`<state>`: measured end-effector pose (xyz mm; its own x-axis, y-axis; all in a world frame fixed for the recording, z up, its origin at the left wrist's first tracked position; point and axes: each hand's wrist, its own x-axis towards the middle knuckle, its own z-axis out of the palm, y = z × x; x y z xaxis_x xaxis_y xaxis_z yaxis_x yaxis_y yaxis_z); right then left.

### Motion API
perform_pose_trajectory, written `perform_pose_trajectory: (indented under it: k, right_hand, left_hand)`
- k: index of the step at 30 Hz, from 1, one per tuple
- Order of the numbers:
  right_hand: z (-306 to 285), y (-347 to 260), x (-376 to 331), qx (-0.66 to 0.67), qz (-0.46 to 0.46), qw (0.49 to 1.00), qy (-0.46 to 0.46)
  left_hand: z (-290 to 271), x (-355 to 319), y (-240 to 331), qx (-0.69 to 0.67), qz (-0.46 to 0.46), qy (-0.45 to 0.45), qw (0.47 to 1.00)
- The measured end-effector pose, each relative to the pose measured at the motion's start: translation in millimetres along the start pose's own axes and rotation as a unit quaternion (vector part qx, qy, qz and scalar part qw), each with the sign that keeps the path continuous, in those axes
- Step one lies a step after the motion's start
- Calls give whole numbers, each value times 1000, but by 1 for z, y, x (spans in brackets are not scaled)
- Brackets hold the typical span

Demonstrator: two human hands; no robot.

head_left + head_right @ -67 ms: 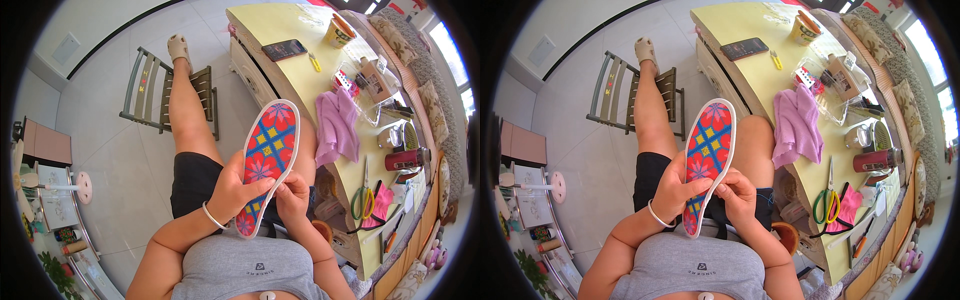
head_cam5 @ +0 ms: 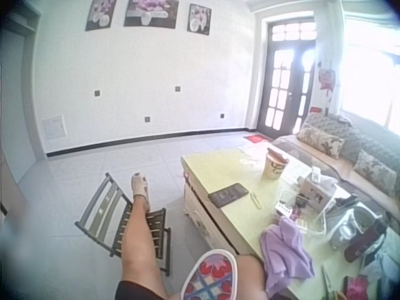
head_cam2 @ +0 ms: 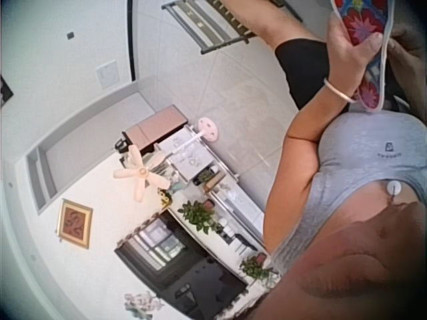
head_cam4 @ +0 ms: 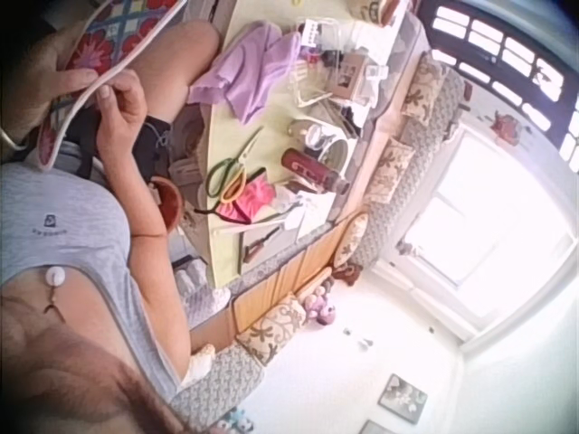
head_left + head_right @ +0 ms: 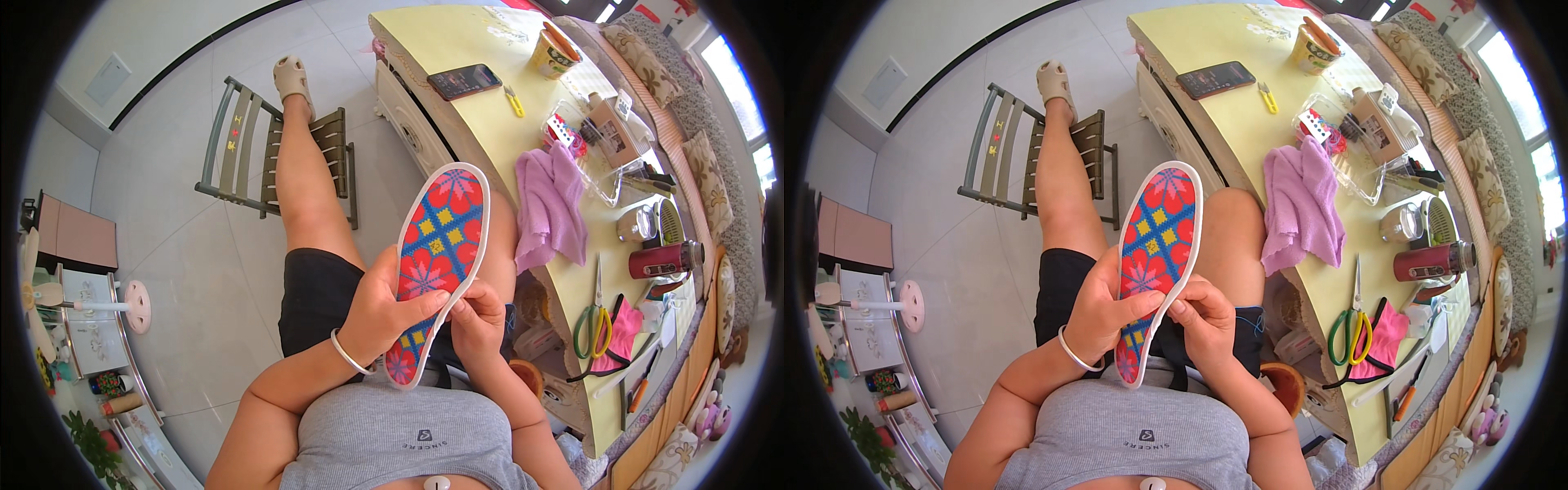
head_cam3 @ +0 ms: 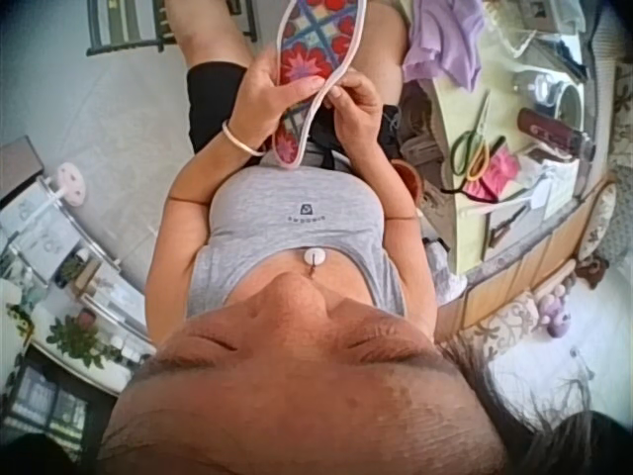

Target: The person is sewing a decorative pattern onto an insole by hand using a needle and blue thread, carefully guiding the needle through the material and pulling the thread tight to form consistent stitches.

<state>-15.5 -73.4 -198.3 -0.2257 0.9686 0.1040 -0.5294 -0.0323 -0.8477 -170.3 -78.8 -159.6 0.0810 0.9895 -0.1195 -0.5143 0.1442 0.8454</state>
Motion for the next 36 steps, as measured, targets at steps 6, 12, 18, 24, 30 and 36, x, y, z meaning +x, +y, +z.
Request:
perform_pose_trajectory:
  k: [6, 12, 18, 24, 30, 36]
  right_hand:
    - [-4, -3, -9, 16, 21, 1000, 5]
    - [-2, 1, -10, 28, -11, 999, 20]
    - [1, -1, -9, 28, -31, 999, 21]
    - [2, -3, -6, 26, 5, 1000, 10]
    - [-10, 5, -4, 41, 32, 999, -14]
    - [-2, -1, -1, -25, -46, 999, -9]
  left_hand:
    - [0, -2, 1, 49, 10, -8, 999]
    - [-2, -2, 0, 89, 28, -38, 995]
    - [3, -2, -1, 160, 84, 1, 983]
    - [3, -3, 4, 207, 106, 12, 972]
    - [5, -6, 4, 174, 90, 33, 980]
    - [3, -5, 2, 167, 104, 17, 980]
